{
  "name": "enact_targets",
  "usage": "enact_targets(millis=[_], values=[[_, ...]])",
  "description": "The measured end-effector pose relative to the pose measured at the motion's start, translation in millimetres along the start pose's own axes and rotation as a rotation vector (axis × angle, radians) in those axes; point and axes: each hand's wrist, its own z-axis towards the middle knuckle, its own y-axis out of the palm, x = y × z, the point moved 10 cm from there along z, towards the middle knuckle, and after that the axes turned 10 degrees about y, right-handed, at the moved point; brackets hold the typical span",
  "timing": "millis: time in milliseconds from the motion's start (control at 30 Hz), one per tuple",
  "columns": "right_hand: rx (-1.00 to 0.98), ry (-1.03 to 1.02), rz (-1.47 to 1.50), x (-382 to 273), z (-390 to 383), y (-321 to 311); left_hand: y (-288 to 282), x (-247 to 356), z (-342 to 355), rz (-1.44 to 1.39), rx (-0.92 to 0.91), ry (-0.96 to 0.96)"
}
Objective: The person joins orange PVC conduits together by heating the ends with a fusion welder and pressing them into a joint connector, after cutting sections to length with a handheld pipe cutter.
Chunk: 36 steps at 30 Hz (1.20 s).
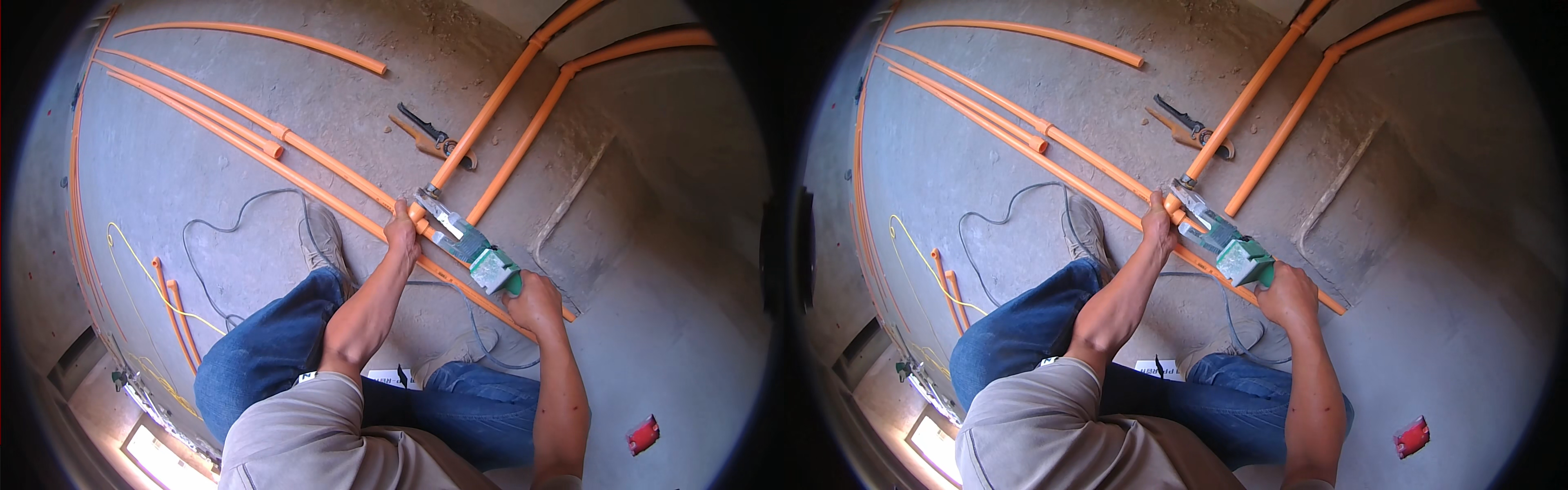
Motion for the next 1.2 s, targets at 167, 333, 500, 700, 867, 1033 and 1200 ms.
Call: enact_targets(millis=[167,333,500,700,867,1033,1200], values=[[0.003,-0.002,0.012,0,0,0,0,1,1,0.011,-0.03,0.003],[0.005,0.008,0.023,-2,-2,-3,4,4,-1,0.01,-0.033,0.014],[0.019,-0.017,0.025,0,0,-2,8,6,-5,0.004,-0.048,0.011],[0.019,-0.025,0.022,-5,-2,-7,6,8,-6,0.011,-0.017,-0.003],[0.014,-0.047,0.022,-5,1,-3,-2,7,-3,0.082,0.031,0.014],[-0.006,-0.041,0.006,-7,1,1,-4,10,-1,0.171,0.02,0.057],[-0.021,-0.061,-0.007,-7,5,6,-13,7,5,0.212,0.043,0.05]])
